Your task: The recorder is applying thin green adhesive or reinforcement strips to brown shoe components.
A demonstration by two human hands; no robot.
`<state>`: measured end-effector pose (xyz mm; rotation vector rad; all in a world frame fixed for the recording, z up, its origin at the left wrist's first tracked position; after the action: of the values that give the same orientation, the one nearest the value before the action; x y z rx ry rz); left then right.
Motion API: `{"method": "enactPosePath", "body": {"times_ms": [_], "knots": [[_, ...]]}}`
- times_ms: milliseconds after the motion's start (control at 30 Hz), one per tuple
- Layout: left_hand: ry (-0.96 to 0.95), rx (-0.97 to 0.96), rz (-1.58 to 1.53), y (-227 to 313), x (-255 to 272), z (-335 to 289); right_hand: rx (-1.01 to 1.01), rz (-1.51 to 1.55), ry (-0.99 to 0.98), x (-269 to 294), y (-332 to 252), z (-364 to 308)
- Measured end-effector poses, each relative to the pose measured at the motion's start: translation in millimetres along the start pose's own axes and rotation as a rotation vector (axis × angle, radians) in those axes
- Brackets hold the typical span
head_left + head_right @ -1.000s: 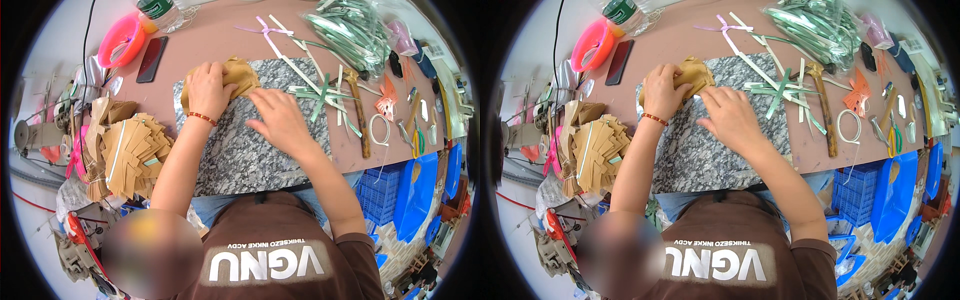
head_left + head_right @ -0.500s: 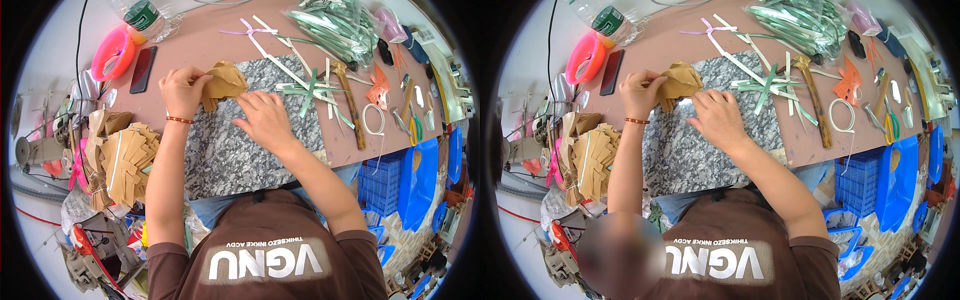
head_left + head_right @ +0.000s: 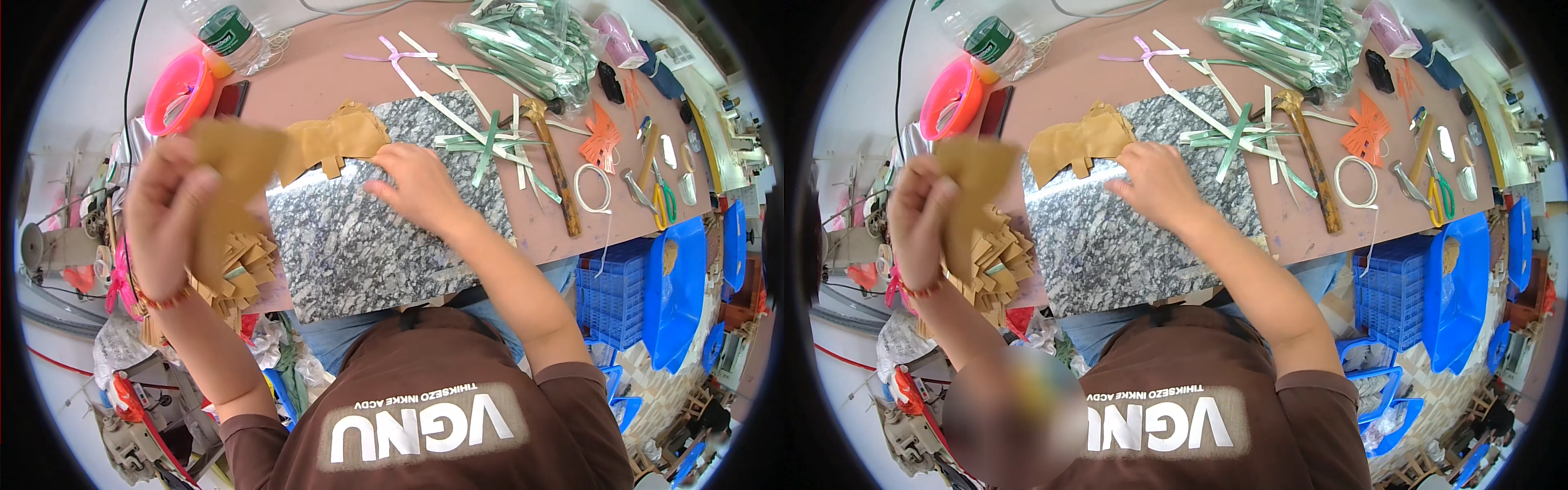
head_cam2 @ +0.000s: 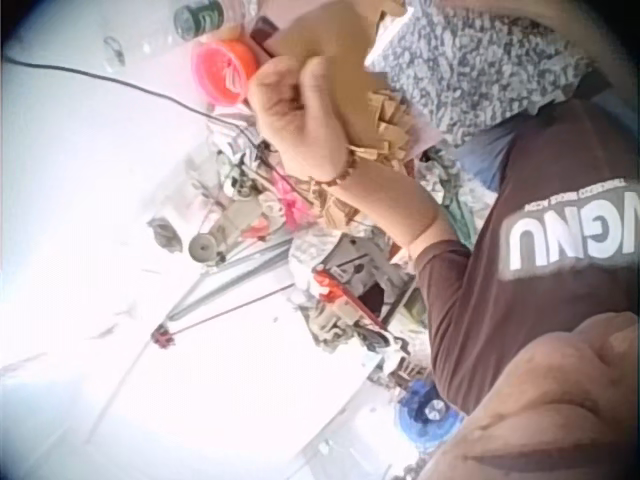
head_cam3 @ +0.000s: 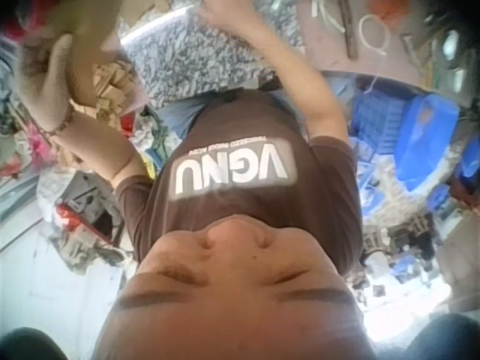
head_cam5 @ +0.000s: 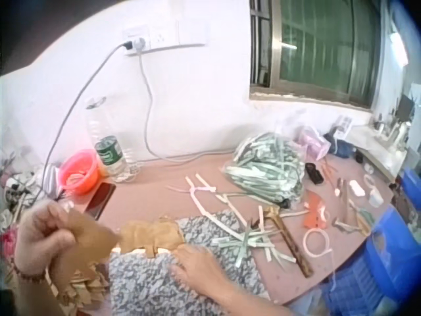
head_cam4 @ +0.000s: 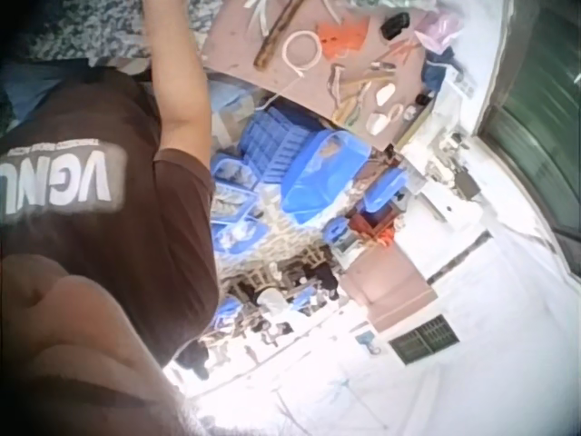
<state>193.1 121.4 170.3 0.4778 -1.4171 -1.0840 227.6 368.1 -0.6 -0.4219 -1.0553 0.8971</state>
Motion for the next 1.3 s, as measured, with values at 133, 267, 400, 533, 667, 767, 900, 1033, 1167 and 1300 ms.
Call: {"method": "enactPosePath", "body": {"times_ms": [133,267,400,533,667,767,900,1033,1167,1300], "knots": [[-0.476,-0.084,0.059,-15,-94,-40,-0.147,0.109,0.082,36,29,24],[-0.35,-0.135,0.416,-55,-172,-52,-0.331,-0.31,0.128,75,59,40],[-0.059,-0.261,0.416,-50,-173,-52,-0.539,-0.316,-0.1,87,81,38],[-0.16,-0.341,0.437,-42,-174,-66,-0.405,0.028,0.041,118,60,36],[-0.195,-0.349,0.444,-44,-175,-91,-0.312,-0.109,-0.186,133,37,2],[-0.182,-0.343,0.393,-46,-175,-107,-0.212,-0.267,-0.278,124,35,-19],[-0.124,-0.322,0.343,-44,-172,-123,0.068,-0.367,-0.062,120,32,-23],[-0.138,-0.31,0.293,-42,-166,-138,0.316,-0.316,0.199,125,8,-14],[-0.104,-0.243,0.238,-47,-162,-146,0.317,-0.231,0.184,110,-2,-8],[-0.067,-0.202,0.2,-46,-157,-147,0.111,-0.039,0.273,107,7,-4]]}}
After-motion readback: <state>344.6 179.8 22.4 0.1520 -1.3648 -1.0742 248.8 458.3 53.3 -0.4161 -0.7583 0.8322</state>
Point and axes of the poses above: each hand's wrist, its own z-axis towards the middle knuckle, its own x-axis out of the back of the hand, y = z × x, the point moved 4 cm from there along z, towards the middle knuckle, and after that the axes turned 12 degrees about z, right-handed, at the moved point
